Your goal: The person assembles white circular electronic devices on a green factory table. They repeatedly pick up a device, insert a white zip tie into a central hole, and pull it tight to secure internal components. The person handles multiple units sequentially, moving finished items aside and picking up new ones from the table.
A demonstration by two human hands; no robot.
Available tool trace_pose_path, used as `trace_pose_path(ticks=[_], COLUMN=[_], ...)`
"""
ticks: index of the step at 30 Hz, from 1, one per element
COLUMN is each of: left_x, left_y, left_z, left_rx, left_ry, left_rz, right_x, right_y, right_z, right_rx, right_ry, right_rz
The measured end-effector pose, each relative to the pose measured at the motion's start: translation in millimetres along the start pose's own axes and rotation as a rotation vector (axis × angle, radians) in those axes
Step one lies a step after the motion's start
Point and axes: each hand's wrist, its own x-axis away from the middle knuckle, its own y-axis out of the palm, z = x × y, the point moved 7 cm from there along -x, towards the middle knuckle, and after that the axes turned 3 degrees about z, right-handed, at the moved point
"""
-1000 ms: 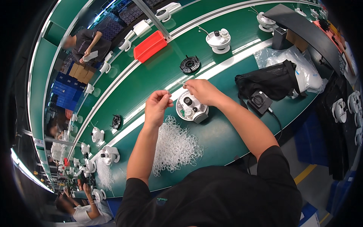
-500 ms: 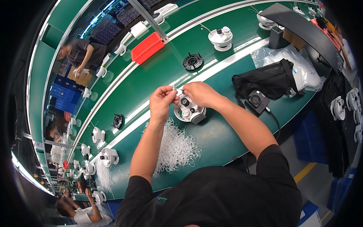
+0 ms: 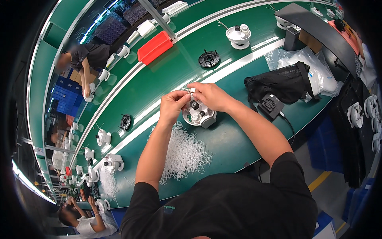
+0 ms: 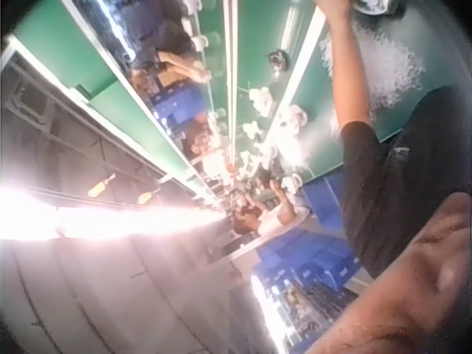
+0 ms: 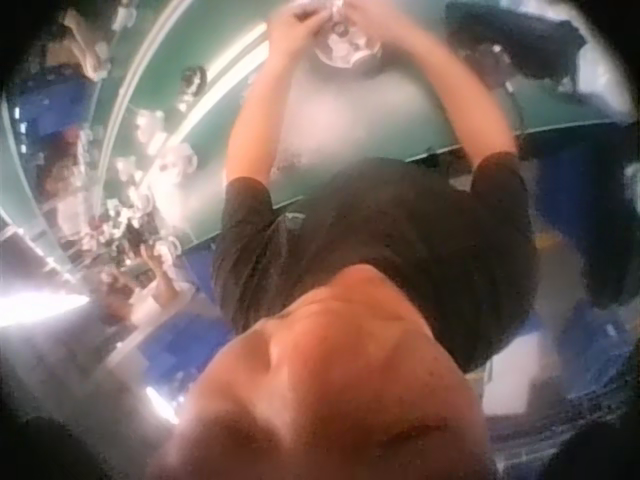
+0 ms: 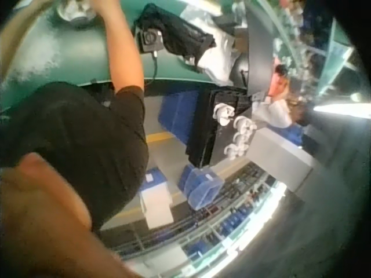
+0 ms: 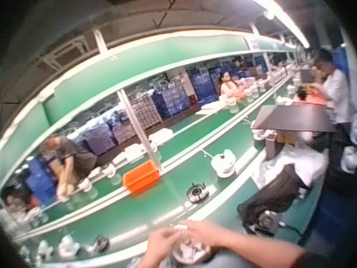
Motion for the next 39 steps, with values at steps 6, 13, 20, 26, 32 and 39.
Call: trace_pose_path(ticks=[6,13,20,26,32,39], left_x=[2,3,17,17,19,23], left_y=[3,5,26,28,26,21], left_z=[4,5,31,27,28,32], left_rx=[-0.163,-0.46,-0.808,-0.838,-0.799,-0.85], left_ry=[0.114,0.202,0.663,0.626,0.618,0.634], left_rz=[-0.015,0.015,-0.07,-0.061,-0.011,0.085], right_x=[1,2,14,19,15,4], right_y=[1,-6,-4,-14,-9,-6], right_z=[-6,-2,49,38,-2,-4], right_rx=[-0.083,-0.029,-0.744,-0.156,0.348,0.536], right_ry=[-0.009,-0.126,0.428,0.084,-0.173,-0.116], right_rz=[-0.01,0.255,0.267,0.124,0.026,-0.158])
